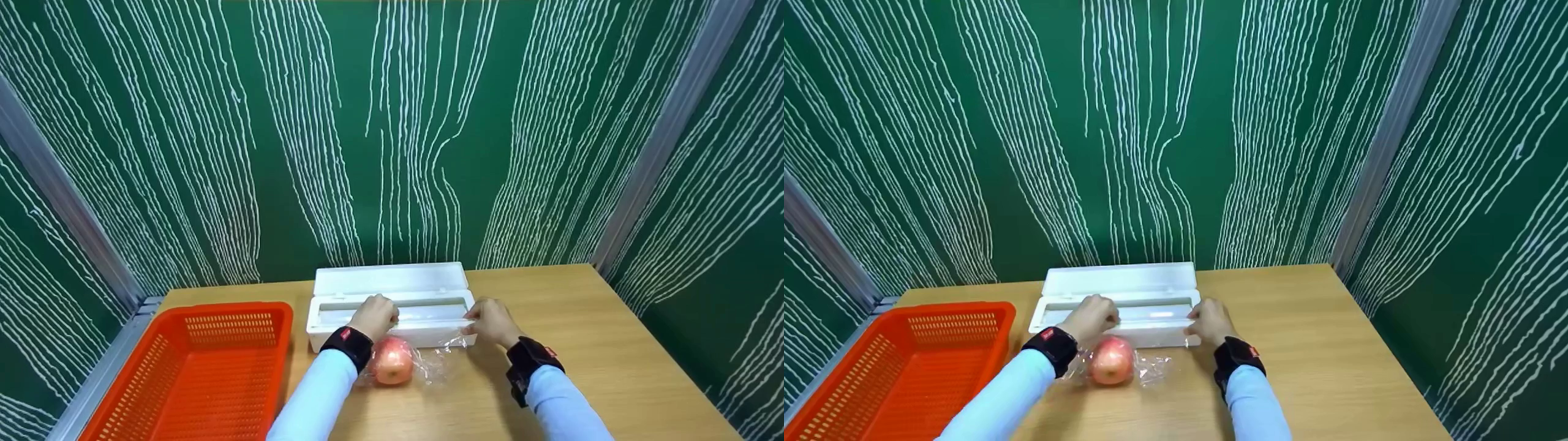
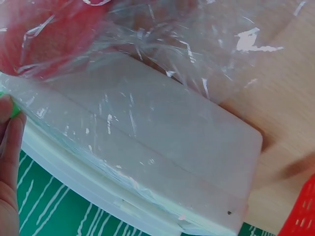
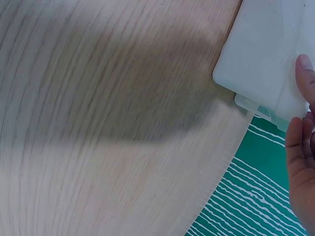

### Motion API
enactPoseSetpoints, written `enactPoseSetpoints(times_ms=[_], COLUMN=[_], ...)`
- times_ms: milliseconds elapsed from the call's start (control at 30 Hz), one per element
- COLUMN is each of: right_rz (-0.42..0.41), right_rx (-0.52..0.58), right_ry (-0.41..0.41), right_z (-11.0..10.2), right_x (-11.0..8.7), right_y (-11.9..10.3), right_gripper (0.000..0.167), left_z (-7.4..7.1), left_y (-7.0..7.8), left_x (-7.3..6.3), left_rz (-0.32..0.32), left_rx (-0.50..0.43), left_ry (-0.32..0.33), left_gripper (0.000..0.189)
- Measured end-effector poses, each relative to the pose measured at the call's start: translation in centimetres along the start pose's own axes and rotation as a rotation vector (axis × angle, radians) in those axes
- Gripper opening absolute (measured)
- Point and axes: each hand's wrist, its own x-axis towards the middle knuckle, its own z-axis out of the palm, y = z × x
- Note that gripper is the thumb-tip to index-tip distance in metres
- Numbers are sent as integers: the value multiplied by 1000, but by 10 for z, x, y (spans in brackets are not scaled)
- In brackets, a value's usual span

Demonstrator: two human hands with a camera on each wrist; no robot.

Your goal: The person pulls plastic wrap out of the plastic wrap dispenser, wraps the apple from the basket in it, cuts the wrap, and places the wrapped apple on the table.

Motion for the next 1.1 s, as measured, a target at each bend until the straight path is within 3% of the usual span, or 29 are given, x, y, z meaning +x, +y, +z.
enactPoseSetpoints(times_ms=[200,300,567,967,1100], right_rz=[-76,-71,-46,-29,-75], right_rx=[-48,-38,-26,-14,-45], right_ry=[44,42,16,-2,33], right_z=[4,5,2,2,2], right_x=[2,2,5,3,1], right_y=[3,2,3,3,2], right_gripper=[19,19,19,19,22], left_z=[-4,-7,-14,-16,-19], left_y=[-4,-6,-15,-26,-30], left_x=[-5,-7,-12,-22,-26], left_rz=[34,32,-56,-83,-38], left_rx=[1,-7,-41,-63,-23], left_ry=[43,39,-41,-60,-20], left_gripper=[14,14,13,14,12])
